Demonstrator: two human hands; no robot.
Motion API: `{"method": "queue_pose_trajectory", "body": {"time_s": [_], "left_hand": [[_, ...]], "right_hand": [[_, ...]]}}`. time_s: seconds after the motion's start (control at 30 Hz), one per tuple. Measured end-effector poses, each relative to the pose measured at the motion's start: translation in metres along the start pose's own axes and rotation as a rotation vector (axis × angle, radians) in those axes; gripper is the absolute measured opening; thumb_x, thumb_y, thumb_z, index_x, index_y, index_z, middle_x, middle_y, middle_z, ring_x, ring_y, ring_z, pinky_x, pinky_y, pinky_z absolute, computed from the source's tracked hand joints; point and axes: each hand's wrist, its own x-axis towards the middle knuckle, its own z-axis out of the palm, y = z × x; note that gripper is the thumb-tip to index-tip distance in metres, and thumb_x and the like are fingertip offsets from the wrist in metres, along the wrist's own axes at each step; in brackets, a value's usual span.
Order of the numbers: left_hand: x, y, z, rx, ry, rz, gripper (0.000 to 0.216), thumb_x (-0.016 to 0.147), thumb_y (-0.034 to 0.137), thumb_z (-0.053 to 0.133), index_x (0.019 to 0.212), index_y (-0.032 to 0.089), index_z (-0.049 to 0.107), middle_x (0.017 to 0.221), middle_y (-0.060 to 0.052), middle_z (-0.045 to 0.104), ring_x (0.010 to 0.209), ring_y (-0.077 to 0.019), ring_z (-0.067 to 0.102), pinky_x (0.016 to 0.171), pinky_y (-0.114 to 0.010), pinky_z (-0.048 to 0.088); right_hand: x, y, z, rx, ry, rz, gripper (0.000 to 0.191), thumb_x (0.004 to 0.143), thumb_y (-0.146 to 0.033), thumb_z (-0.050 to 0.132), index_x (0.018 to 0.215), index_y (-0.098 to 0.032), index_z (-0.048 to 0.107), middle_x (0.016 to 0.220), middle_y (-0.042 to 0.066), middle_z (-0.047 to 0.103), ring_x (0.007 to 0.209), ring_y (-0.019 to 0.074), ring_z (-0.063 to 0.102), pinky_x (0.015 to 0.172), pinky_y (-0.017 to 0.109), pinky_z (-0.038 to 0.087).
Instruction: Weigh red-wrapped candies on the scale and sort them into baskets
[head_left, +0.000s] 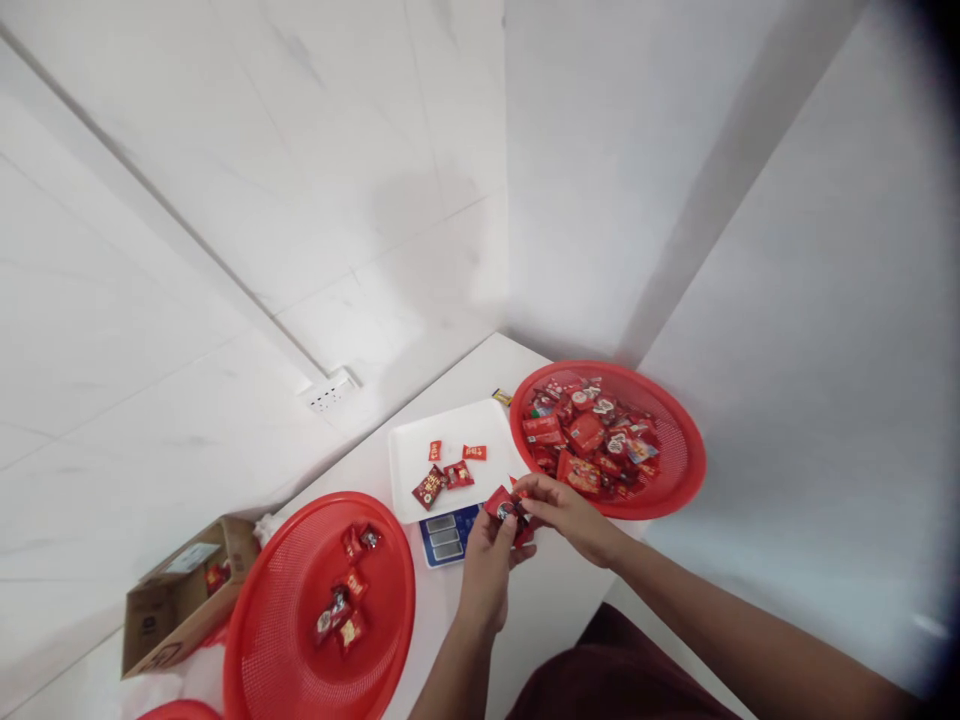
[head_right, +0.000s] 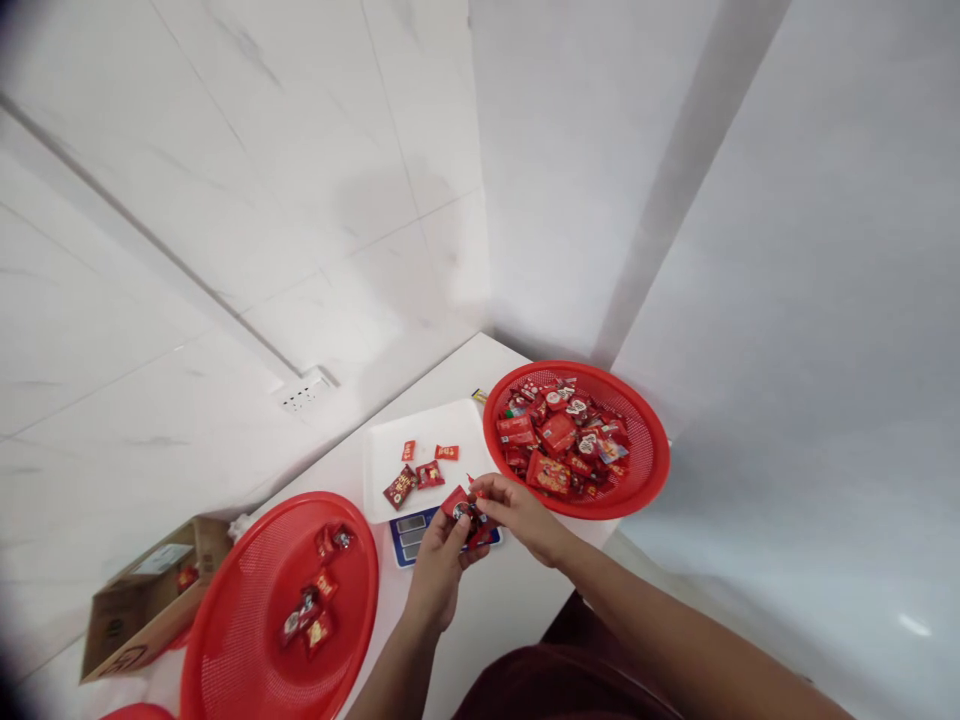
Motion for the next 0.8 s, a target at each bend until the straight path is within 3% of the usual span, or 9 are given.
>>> {"method": "queue_pose_trajectory", "body": {"time_s": [0.17,0.27,0.37,0.47,0.57,0.67,0.8], "left_hand": [[0.010,-0.019,-0.024,-0.128,0.122,-0.110,0.038,0.064,0.039,0.070,0.092,0.016,0.059,0.081,-0.003,0.062,0.064,-0.0094,0.058,0.066,-0.025,0.047],[0.025,-0.016,-0.034,-0.243,0.179,-0.122,0.031,0.061,0.034,0.074,0.080,0.016,0.057,0.071,0.000,0.059,0.060,-0.0074,0.057,0.067,-0.024,0.048],[0.040,-0.004,-0.038,-0.300,0.123,-0.091,0.030,0.065,0.031,0.072,0.087,0.017,0.056,0.086,-0.003,0.062,0.075,-0.0117,0.061,0.074,-0.026,0.048],[0.044,0.000,-0.040,-0.260,0.128,-0.177,0.039,0.068,0.030,0.069,0.100,0.019,0.050,0.103,-0.008,0.060,0.087,-0.0168,0.061,0.076,-0.030,0.049],[0.032,-0.014,-0.045,-0.117,0.123,-0.281,0.045,0.068,0.029,0.068,0.106,0.019,0.046,0.102,-0.009,0.060,0.083,-0.0169,0.061,0.073,-0.031,0.048],[0.007,-0.039,-0.055,-0.013,0.022,-0.342,0.042,0.068,0.034,0.066,0.102,0.017,0.050,0.096,-0.009,0.061,0.078,-0.0159,0.061,0.072,-0.030,0.046],[-0.028,-0.062,-0.064,0.006,-0.026,-0.387,0.046,0.067,0.038,0.066,0.104,0.016,0.051,0.097,-0.009,0.060,0.081,-0.0160,0.059,0.073,-0.031,0.044]], "right_hand": [[-0.005,0.011,-0.009,0.026,0.116,0.156,0.035,0.072,-0.045,0.058,0.097,-0.022,0.050,0.090,0.004,0.063,0.073,0.0139,0.060,0.063,0.028,0.044],[-0.009,0.018,-0.014,0.021,0.139,0.207,0.032,0.074,-0.043,0.056,0.098,-0.022,0.049,0.088,0.003,0.064,0.070,0.0133,0.061,0.060,0.026,0.044],[-0.012,0.021,-0.014,0.015,0.138,0.232,0.032,0.075,-0.043,0.055,0.099,-0.022,0.047,0.087,0.003,0.064,0.070,0.0126,0.062,0.060,0.025,0.043],[-0.014,0.019,-0.012,0.017,0.140,0.226,0.032,0.075,-0.042,0.055,0.098,-0.022,0.047,0.087,0.003,0.064,0.069,0.0119,0.061,0.060,0.025,0.043],[-0.015,0.019,-0.013,-0.002,0.148,0.222,0.031,0.075,-0.041,0.055,0.098,-0.022,0.047,0.087,0.003,0.063,0.069,0.0112,0.060,0.060,0.024,0.042],[-0.019,0.025,-0.015,-0.057,0.151,0.253,0.033,0.076,-0.041,0.053,0.101,-0.021,0.046,0.081,0.002,0.064,0.066,0.0111,0.060,0.060,0.024,0.042],[-0.030,0.040,-0.007,-0.143,0.018,0.351,0.038,0.075,-0.045,0.051,0.102,-0.019,0.046,0.072,0.001,0.064,0.060,0.0116,0.059,0.056,0.024,0.039]]}}
